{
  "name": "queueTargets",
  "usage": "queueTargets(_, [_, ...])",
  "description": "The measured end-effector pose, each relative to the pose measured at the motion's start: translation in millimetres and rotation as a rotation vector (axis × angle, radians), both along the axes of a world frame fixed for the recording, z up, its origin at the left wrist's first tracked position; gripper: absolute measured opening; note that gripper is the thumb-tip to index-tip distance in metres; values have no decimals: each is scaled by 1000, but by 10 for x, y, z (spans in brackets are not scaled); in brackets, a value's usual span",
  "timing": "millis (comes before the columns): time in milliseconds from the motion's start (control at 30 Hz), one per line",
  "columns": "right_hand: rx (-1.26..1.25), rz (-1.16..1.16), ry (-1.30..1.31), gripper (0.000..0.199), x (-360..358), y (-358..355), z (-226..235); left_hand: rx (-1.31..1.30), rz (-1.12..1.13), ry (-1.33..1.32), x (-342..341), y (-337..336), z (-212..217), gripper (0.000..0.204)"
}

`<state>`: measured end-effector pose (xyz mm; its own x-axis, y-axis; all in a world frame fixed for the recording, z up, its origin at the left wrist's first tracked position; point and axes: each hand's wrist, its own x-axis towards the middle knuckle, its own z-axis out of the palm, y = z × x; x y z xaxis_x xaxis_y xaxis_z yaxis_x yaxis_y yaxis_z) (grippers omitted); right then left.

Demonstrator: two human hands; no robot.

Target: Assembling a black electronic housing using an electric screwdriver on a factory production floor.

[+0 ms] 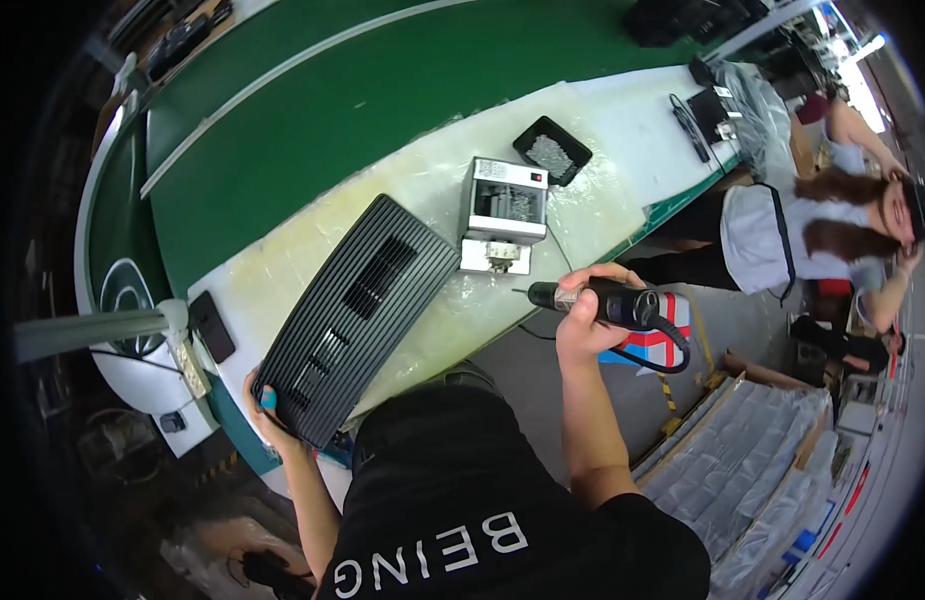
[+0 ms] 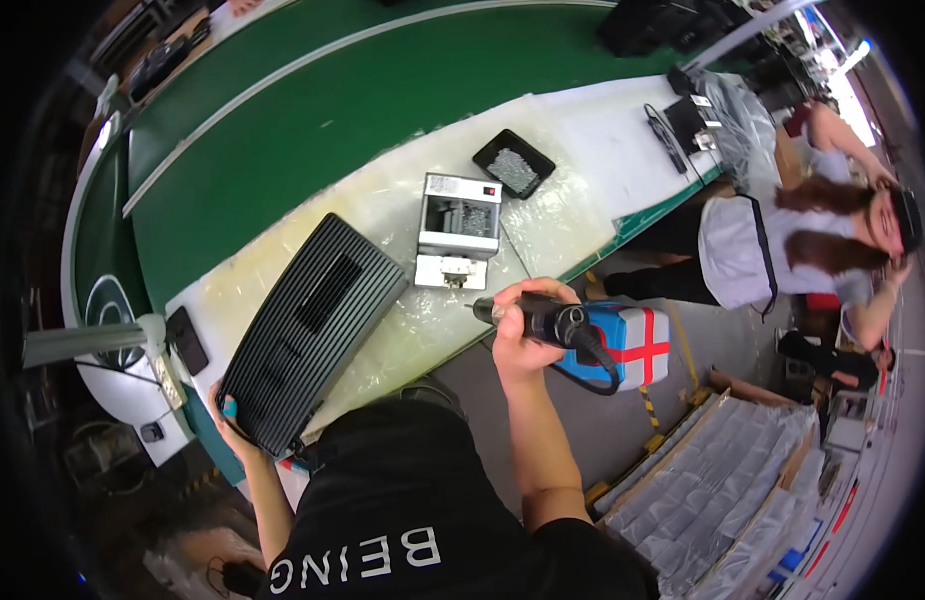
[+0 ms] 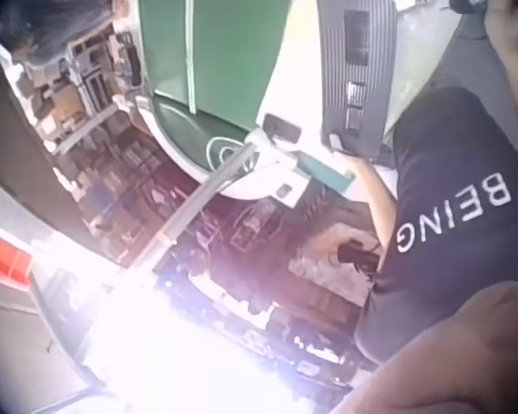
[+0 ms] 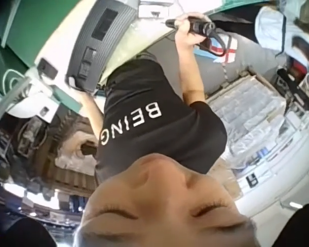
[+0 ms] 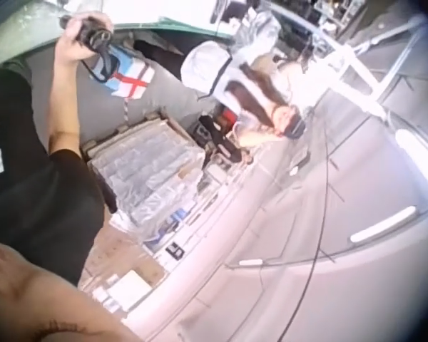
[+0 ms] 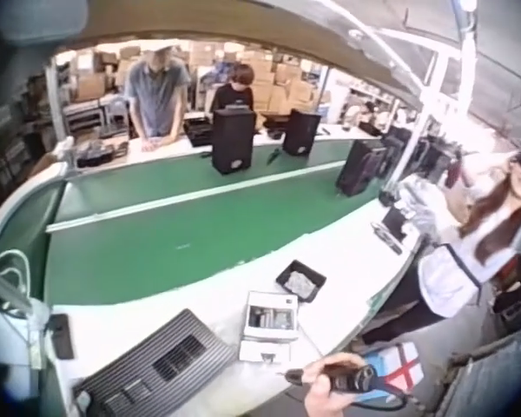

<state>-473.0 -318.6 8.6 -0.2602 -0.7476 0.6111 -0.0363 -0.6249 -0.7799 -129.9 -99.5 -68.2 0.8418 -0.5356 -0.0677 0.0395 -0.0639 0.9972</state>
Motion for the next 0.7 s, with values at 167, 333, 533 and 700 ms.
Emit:
queueTargets(167, [-19, 92, 42, 53, 198, -90, -290, 21, 33, 73, -15, 51, 75, 50])
queueTargets(333, [-5, 126, 26, 46, 315, -166, -365, -41, 4, 134, 15, 128, 35, 50])
queueTargets(533, [56, 266, 151, 50, 277, -164, -440, -87, -13, 123, -13, 41, 59, 47])
queueTargets(700, [281, 313, 146, 40, 291, 86, -117, -84, -68, -11, 79, 58, -186, 40])
